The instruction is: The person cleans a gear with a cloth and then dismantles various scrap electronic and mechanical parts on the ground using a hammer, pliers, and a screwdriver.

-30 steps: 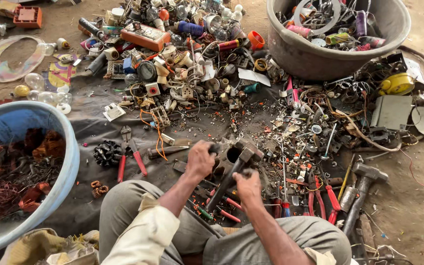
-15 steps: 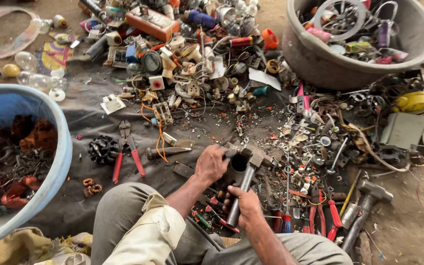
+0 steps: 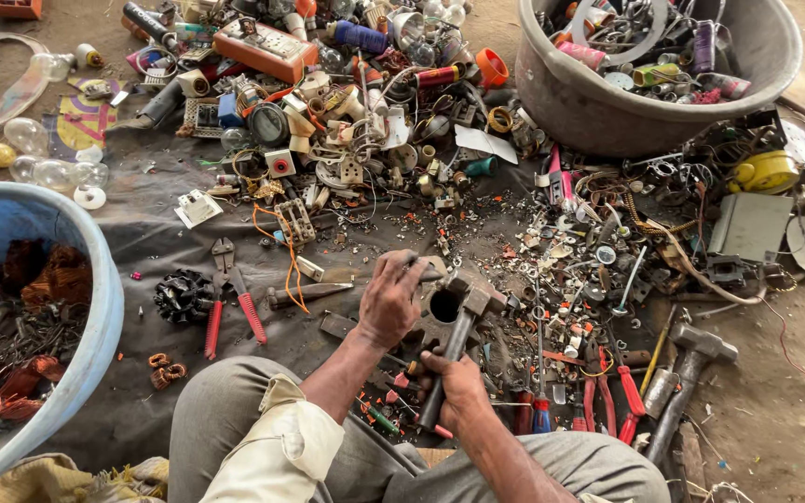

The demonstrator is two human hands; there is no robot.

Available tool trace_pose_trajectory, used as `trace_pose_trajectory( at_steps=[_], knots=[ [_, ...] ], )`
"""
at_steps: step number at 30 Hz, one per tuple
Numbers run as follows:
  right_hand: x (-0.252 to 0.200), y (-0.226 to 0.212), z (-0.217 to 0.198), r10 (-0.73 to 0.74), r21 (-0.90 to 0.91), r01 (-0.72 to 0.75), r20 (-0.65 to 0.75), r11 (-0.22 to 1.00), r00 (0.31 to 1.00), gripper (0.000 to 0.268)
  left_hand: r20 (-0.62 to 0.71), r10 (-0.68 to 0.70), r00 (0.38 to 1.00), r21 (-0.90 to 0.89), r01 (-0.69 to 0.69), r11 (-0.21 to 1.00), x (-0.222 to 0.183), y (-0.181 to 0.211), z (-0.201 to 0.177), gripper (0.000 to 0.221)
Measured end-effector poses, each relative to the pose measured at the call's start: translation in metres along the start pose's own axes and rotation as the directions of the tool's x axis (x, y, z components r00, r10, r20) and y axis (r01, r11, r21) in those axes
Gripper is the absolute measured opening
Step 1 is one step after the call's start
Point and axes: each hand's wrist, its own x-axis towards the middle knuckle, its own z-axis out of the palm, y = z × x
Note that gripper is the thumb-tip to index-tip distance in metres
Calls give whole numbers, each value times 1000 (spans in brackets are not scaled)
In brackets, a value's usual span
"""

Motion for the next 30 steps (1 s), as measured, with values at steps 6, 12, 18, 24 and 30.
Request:
trace_pose_trajectory(
  at_steps=[6, 12, 18, 24, 30],
  knots=[
    [-32, -14, -2, -207, -184, 187, -95, 965, 974, 31, 368, -437, 821, 62, 447, 892, -17, -12, 12, 25],
    [-49, -41, -30, -807, -658, 719, 290, 223, 515, 42, 379, -374, 846, 81, 372, 925, -32, -22, 30, 25],
    [-27, -30, -26, -361, -939, 116, -9, 324, 933, 44, 328, -368, 870, 18, 384, 923, -36, -21, 28, 19],
    [-44, -40, -32, -616, -800, 461, 149, 385, 773, 43, 244, -342, 908, -35, 361, 932, -37, -25, 30, 21],
    [-54, -45, -10, -431, -931, 174, 20, 321, 902, 39, 355, -409, 841, 16, 431, 902, -30, -21, 27, 19]
  ],
)
